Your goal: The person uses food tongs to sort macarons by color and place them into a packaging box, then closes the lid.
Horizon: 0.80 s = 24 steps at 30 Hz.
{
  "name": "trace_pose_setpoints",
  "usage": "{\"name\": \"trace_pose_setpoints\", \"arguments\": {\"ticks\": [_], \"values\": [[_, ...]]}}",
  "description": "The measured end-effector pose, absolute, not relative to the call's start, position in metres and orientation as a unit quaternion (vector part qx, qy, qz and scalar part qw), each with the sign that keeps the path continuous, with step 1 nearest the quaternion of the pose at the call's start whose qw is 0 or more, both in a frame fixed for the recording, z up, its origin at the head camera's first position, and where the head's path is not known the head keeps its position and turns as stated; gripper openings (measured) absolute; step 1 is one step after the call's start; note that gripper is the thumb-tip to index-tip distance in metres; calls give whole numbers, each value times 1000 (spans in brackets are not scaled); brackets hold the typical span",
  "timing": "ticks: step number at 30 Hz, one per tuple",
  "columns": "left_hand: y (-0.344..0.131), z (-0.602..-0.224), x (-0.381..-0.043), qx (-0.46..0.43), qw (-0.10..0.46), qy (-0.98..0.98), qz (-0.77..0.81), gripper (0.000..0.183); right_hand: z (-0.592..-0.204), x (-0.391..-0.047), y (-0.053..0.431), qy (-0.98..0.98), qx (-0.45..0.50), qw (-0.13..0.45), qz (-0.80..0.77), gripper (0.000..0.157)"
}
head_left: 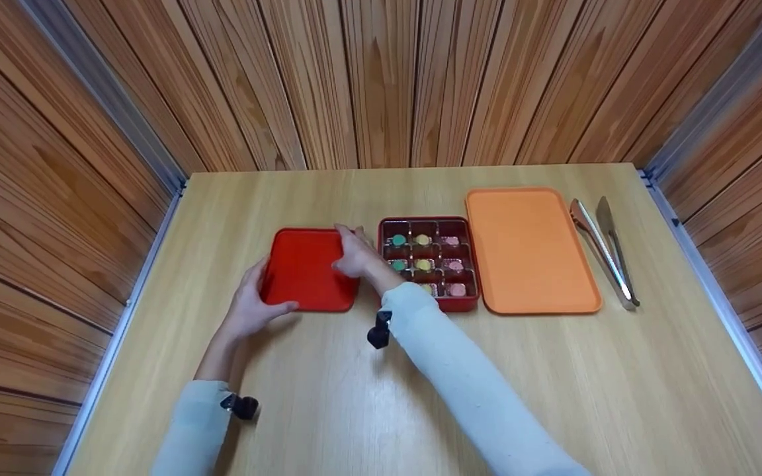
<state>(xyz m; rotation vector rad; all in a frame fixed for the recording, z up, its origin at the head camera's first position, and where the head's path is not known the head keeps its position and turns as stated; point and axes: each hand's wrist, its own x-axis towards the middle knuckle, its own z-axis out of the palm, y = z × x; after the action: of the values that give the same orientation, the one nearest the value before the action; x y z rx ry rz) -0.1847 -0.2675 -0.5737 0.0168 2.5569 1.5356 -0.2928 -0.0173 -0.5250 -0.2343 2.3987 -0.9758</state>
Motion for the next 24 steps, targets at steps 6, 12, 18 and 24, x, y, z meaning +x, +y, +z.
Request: {"name": "trace_pose_setpoints", "arguments": {"ticks": [6,12,18,24], "values": [[-275,-572,-182,7,116,852,510,119,-528,-290,-20,897,-90,264,-341,89],[-280,-572,-180,9,131,874,467,120,-551,-300,-25,906,-85,273,-313,86],[-281,-575,-178,15,140,893,427,126,-560,-304,-28,909,-90,269,-305,86],[-280,-577,-178,16,142,904,403,125,-557,-301,-29,909,-71,247,-329,83]]}}
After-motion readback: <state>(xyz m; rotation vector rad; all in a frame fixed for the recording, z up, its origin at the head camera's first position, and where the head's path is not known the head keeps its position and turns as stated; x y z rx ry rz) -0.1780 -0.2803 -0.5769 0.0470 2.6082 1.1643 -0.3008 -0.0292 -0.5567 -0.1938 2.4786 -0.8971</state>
